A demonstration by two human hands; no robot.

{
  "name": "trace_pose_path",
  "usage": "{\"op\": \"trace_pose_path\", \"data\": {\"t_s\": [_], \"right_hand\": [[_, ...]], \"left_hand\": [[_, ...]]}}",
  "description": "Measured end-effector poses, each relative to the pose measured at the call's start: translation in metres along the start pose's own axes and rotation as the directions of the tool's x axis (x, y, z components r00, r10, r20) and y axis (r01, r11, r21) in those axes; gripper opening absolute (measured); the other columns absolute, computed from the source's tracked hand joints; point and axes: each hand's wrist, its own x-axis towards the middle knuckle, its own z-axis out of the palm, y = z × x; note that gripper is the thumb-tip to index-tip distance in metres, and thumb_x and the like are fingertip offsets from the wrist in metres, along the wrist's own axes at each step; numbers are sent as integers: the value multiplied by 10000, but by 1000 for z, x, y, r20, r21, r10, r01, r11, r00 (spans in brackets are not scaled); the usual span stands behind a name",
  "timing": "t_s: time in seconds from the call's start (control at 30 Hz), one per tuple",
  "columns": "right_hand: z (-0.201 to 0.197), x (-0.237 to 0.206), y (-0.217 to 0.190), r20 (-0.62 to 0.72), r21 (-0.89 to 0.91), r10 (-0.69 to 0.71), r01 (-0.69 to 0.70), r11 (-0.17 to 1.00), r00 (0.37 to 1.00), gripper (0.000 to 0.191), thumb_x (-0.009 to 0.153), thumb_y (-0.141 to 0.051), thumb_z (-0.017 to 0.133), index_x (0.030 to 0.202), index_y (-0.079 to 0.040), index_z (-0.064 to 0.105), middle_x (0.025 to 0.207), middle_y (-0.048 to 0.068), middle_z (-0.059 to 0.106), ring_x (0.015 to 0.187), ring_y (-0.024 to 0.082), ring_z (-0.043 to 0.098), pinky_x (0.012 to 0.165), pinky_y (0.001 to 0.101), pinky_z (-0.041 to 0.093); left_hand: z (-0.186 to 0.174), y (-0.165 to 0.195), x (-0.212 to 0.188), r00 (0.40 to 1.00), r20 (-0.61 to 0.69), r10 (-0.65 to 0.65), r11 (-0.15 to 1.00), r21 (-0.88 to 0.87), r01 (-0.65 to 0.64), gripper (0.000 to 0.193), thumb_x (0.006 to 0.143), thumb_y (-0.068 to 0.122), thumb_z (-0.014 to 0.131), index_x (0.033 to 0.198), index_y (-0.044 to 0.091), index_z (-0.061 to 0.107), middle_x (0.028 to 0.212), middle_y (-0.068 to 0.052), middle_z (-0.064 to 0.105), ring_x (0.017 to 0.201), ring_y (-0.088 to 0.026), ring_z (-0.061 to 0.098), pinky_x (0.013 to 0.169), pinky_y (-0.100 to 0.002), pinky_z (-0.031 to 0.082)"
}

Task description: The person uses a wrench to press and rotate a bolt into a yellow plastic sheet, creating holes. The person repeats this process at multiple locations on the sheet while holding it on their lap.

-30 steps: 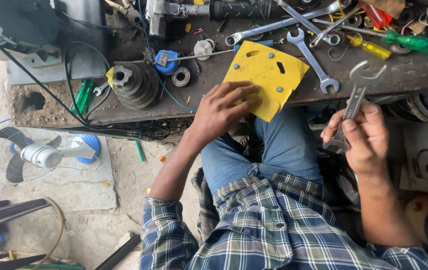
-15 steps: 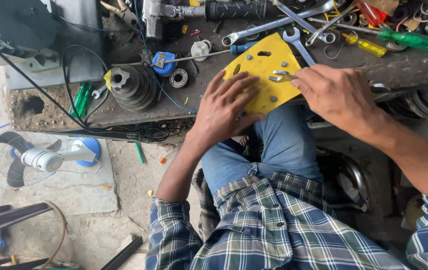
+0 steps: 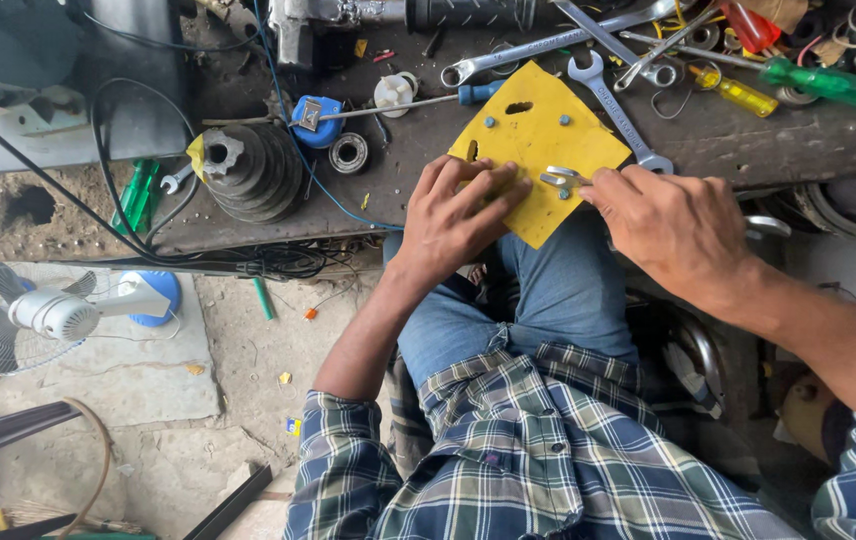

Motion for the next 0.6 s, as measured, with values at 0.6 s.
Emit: {"op": "trace_pose_path", "data": {"t_s": [0.6], "right_hand": [[11,9,25,-27,73,-88,90,993,996,234,1033,-293,694,919,-89,687,724,50,678,566,219,641,489,346,476]], "left_hand": [[15,11,-4,988,-136,-76,996,31,81,441,823,157,823,1252,203,732,1279,34,681,1191,-190,647,1083,-389,556]]}}
